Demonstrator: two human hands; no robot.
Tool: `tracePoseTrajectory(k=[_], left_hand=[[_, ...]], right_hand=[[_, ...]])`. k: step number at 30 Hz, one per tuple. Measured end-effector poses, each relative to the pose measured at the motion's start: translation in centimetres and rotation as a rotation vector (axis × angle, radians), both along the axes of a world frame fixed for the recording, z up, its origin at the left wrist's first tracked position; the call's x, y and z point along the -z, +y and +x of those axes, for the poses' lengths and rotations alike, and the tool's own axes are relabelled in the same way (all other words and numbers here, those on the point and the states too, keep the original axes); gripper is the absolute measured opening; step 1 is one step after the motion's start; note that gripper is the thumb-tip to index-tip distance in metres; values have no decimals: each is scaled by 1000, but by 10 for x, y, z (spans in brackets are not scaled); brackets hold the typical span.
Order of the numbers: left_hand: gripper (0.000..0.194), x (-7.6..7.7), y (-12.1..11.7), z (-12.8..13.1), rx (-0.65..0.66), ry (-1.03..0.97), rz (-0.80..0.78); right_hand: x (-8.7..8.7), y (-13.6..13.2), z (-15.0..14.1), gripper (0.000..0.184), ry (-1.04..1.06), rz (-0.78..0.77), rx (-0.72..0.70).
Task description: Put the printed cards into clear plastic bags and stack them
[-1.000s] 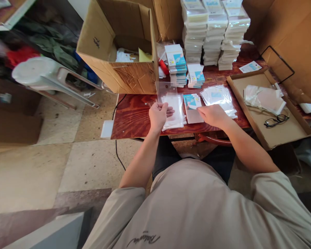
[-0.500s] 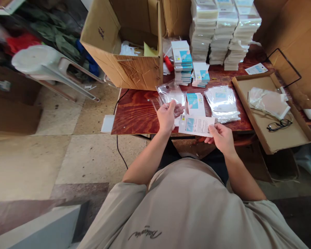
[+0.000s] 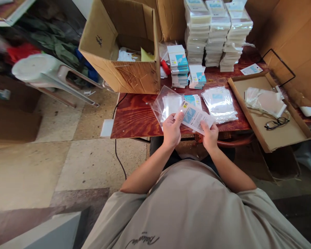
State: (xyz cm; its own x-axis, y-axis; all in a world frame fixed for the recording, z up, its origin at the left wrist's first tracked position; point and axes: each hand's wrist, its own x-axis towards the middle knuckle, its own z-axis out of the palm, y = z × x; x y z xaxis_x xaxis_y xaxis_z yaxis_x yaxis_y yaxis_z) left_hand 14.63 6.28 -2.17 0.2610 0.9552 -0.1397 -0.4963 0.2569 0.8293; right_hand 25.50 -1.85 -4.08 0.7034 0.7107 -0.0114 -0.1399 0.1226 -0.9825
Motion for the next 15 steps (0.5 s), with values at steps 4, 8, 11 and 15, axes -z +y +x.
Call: tracePoseTrajectory(k=[4, 8, 11, 15], left_hand=[[51, -6, 4, -6, 32, -49, 11], [48, -8, 16, -17, 6, -2, 7], [46, -10, 14, -20, 39, 7, 26], [48, -10, 5, -17, 92, 36, 12]], right_hand=[[1, 8, 11, 56, 65, 38, -274], [-6, 5, 26, 51, 111, 25, -473], [-14, 5, 25, 48, 66, -19, -386], [-22, 10, 15, 54, 11, -13, -214]])
